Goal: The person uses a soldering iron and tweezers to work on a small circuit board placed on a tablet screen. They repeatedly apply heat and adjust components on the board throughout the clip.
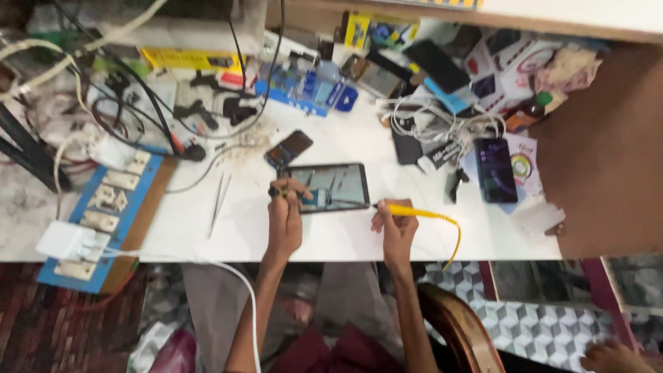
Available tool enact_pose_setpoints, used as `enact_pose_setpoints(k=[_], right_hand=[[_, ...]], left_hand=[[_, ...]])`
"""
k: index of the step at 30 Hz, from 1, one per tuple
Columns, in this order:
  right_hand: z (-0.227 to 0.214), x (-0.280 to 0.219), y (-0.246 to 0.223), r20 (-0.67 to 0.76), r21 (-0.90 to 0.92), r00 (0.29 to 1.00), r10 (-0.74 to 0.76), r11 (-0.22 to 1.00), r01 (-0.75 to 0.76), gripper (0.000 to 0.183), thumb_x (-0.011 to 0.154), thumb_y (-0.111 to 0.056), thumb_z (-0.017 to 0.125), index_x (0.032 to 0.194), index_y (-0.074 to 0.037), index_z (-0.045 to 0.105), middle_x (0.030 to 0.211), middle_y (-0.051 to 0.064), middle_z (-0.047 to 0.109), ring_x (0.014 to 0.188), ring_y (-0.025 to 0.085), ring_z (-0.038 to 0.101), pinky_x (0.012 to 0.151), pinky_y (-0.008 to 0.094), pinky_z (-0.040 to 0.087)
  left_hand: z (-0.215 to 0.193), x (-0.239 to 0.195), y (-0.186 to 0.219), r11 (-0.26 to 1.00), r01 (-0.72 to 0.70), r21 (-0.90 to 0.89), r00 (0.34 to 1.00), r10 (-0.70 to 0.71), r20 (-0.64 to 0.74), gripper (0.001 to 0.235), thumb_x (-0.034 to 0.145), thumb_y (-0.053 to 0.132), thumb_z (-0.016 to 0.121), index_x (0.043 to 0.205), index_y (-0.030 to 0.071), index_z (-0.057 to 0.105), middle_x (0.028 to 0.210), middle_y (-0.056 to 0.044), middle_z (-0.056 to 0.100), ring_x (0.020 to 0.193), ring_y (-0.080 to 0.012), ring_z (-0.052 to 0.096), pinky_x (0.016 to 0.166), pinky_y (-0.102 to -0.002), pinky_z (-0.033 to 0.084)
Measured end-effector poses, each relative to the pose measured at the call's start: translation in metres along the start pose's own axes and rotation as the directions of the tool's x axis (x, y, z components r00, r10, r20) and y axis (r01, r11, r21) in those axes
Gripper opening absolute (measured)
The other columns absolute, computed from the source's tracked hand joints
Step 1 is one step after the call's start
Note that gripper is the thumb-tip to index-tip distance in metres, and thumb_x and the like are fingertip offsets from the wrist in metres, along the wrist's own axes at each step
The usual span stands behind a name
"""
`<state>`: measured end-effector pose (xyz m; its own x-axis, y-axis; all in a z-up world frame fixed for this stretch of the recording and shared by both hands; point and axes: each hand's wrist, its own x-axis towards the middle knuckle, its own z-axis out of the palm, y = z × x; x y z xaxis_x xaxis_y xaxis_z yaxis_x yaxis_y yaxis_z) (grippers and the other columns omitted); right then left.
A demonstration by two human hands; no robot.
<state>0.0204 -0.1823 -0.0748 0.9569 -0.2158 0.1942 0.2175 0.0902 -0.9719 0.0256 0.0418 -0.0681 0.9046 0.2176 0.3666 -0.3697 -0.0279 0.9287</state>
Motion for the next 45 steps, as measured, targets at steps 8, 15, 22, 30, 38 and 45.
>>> enact_pose_setpoints(k=[8,15,22,30,38,45], right_hand=[[0.005,0.003,-0.005,-0.042,-0.057,0.999,0.013,0.998,-0.015,0.013,0.097,-0.01,0.067,0.098,0.001,0.061,0.068,0.003,0.06,0.056,0.008,0.054,0.049,0.023,0.041],[0.012,0.008,-0.009,-0.089,-0.083,0.994,0.058,0.994,-0.065,0.014,0.095,-0.011,0.069,0.098,0.001,0.064,0.062,0.002,0.058,0.052,0.007,0.05,0.048,0.022,0.037],[0.014,0.009,-0.009,-0.125,-0.114,0.986,0.112,0.985,-0.126,0.014,0.093,-0.012,0.071,0.094,0.001,0.065,0.06,0.003,0.058,0.051,0.008,0.049,0.048,0.023,0.036],[0.007,0.01,0.003,-0.184,-0.048,0.977,0.111,0.991,-0.121,0.016,0.095,-0.013,0.07,0.093,0.002,0.065,0.059,0.004,0.057,0.051,0.01,0.052,0.049,0.025,0.039],[-0.001,0.009,0.007,-0.212,-0.086,0.965,0.154,0.981,-0.176,0.019,0.091,-0.019,0.071,0.092,-0.001,0.065,0.061,0.004,0.06,0.053,0.012,0.056,0.051,0.026,0.044],[-0.008,0.016,0.016,-0.166,-0.007,0.977,0.135,0.99,-0.138,0.02,0.09,-0.018,0.074,0.091,-0.001,0.065,0.063,0.006,0.06,0.053,0.013,0.055,0.05,0.027,0.045]], left_hand=[[0.001,0.001,-0.017,0.995,0.085,-0.051,0.996,-0.086,-0.002,0.023,0.112,0.023,0.037,0.106,0.006,0.052,0.086,-0.005,0.066,0.063,-0.0083,0.046,0.06,-0.027,0.043],[-0.002,-0.001,-0.015,0.985,0.166,-0.047,0.986,-0.166,0.02,0.026,0.11,0.022,0.037,0.103,0.003,0.053,0.086,-0.007,0.067,0.064,-0.0096,0.046,0.062,-0.029,0.042],[-0.003,0.0,-0.002,0.983,0.184,-0.003,0.983,-0.184,0.015,0.028,0.109,0.021,0.036,0.101,0.001,0.054,0.086,-0.011,0.068,0.063,-0.0123,0.048,0.065,-0.033,0.045],[-0.002,0.001,-0.001,0.987,0.163,-0.003,0.986,-0.163,0.027,0.028,0.11,0.018,0.037,0.1,-0.001,0.056,0.086,-0.009,0.067,0.059,-0.0088,0.042,0.059,-0.029,0.042],[-0.002,-0.003,-0.01,0.952,0.307,-0.007,0.952,-0.307,0.022,0.025,0.107,0.02,0.039,0.104,0.001,0.054,0.085,-0.01,0.07,0.055,-0.0105,0.04,0.055,-0.031,0.039],[-0.002,0.001,-0.008,0.967,0.253,-0.008,0.965,-0.252,0.071,0.027,0.107,0.02,0.035,0.105,0.001,0.055,0.091,-0.01,0.07,0.062,-0.0124,0.048,0.063,-0.031,0.044]])
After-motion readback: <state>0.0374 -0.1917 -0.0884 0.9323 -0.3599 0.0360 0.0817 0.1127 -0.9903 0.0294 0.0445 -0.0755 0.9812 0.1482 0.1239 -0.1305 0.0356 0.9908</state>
